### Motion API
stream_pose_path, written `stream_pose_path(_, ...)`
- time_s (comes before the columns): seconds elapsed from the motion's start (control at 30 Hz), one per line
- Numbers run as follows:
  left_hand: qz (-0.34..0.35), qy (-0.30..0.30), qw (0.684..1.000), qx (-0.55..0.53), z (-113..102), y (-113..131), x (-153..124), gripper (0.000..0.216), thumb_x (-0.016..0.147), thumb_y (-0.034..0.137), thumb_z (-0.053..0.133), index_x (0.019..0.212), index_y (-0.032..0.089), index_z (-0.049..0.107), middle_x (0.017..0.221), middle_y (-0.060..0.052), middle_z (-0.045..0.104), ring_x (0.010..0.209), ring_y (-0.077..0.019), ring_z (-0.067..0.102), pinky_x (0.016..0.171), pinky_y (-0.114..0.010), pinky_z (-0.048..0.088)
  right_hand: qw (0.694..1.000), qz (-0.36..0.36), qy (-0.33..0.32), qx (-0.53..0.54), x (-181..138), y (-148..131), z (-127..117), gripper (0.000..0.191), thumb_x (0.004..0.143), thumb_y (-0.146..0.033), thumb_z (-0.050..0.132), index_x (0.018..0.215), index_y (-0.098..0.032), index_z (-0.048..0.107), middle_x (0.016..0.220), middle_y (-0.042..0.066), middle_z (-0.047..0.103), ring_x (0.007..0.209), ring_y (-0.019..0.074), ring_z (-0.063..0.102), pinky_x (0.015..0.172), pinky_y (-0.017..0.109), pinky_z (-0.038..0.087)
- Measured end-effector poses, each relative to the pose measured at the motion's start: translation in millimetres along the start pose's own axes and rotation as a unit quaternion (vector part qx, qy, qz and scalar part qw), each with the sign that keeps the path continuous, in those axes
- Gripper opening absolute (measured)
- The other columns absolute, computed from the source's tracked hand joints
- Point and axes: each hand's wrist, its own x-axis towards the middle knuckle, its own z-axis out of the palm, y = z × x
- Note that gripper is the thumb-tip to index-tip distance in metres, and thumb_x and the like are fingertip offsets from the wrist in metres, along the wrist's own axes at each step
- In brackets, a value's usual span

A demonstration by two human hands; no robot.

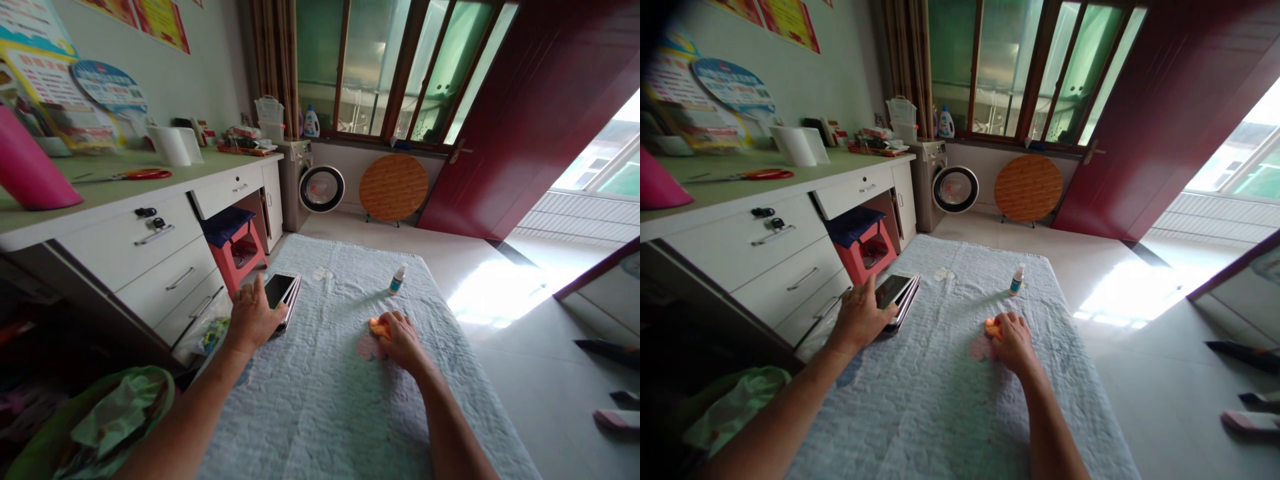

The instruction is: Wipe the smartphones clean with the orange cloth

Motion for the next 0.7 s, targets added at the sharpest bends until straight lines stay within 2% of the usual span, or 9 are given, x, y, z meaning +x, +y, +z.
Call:
stream_pose_path(0.1, 0.013, 0.015, 0.999, -0.030, -7, 6, -4, 0.074, 0.078, 0.039, 0.055, 0.135, -0.005, 0.037, 0.099, -0.021, 0.060, 0.099, -0.0377, 0.056, 0.094, -0.050, 0.039, 1.000, -0.009, 0.008, 0.012, 3, 5, 4, 0.022, 0.073, -0.015, 0.056, 0.092, -0.021, 0.065, 0.092, 0.005, 0.060, 0.087, 0.0199, 0.052, 0.075, 0.029, 0.034)
stream_pose_path(0.2, 0.049, 0.034, 0.995, -0.078, -14, 23, -12, 0.074, 0.077, 0.035, 0.056, 0.139, 0.001, 0.034, 0.109, -0.020, 0.057, 0.107, -0.0380, 0.052, 0.098, -0.050, 0.037, 0.999, -0.005, 0.013, 0.031, 5, 6, 4, 0.017, 0.076, -0.017, 0.054, 0.087, -0.020, 0.066, 0.091, 0.006, 0.061, 0.086, 0.0199, 0.053, 0.076, 0.029, 0.036)
stream_pose_path(0.3, 0.097, 0.011, 0.987, -0.128, -16, 48, -22, 0.076, 0.075, 0.033, 0.059, 0.141, 0.006, 0.032, 0.110, -0.018, 0.056, 0.107, -0.0363, 0.051, 0.098, -0.049, 0.039, 0.997, 0.003, 0.023, 0.069, 6, 1, -2, 0.013, 0.078, -0.020, 0.054, 0.085, -0.018, 0.064, 0.088, 0.006, 0.062, 0.082, 0.0197, 0.055, 0.074, 0.029, 0.039)
stream_pose_path(0.4, 0.120, -0.033, 0.979, -0.161, -8, 74, -34, 0.080, 0.072, 0.031, 0.062, 0.143, 0.011, 0.031, 0.113, -0.017, 0.056, 0.108, -0.0364, 0.051, 0.100, -0.050, 0.036, 0.993, 0.006, 0.038, 0.107, 6, -8, -8, 0.013, 0.082, -0.029, 0.054, 0.083, -0.019, 0.061, 0.082, 0.005, 0.063, 0.076, 0.0186, 0.056, 0.068, 0.028, 0.039)
stream_pose_path(0.5, 0.129, -0.081, 0.973, -0.175, 6, 93, -44, 0.077, 0.073, 0.031, 0.062, 0.142, 0.014, 0.034, 0.110, -0.014, 0.056, 0.107, -0.0342, 0.051, 0.101, -0.047, 0.036, 0.988, 0.017, 0.055, 0.140, 6, -15, -9, 0.021, 0.086, -0.039, 0.051, 0.081, -0.020, 0.059, 0.074, 0.003, 0.063, 0.068, 0.0171, 0.056, 0.063, 0.027, 0.039)
stream_pose_path(0.7, 0.112, -0.124, 0.974, -0.155, 28, 114, -55, 0.070, 0.073, 0.031, 0.061, 0.136, 0.006, 0.043, 0.108, -0.017, 0.057, 0.107, -0.0343, 0.050, 0.098, -0.046, 0.038, 0.978, 0.053, 0.100, 0.176, 7, -20, -3, 0.026, 0.087, -0.046, 0.048, 0.091, -0.021, 0.055, 0.070, 0.000, 0.060, 0.060, 0.0158, 0.053, 0.057, 0.026, 0.037)
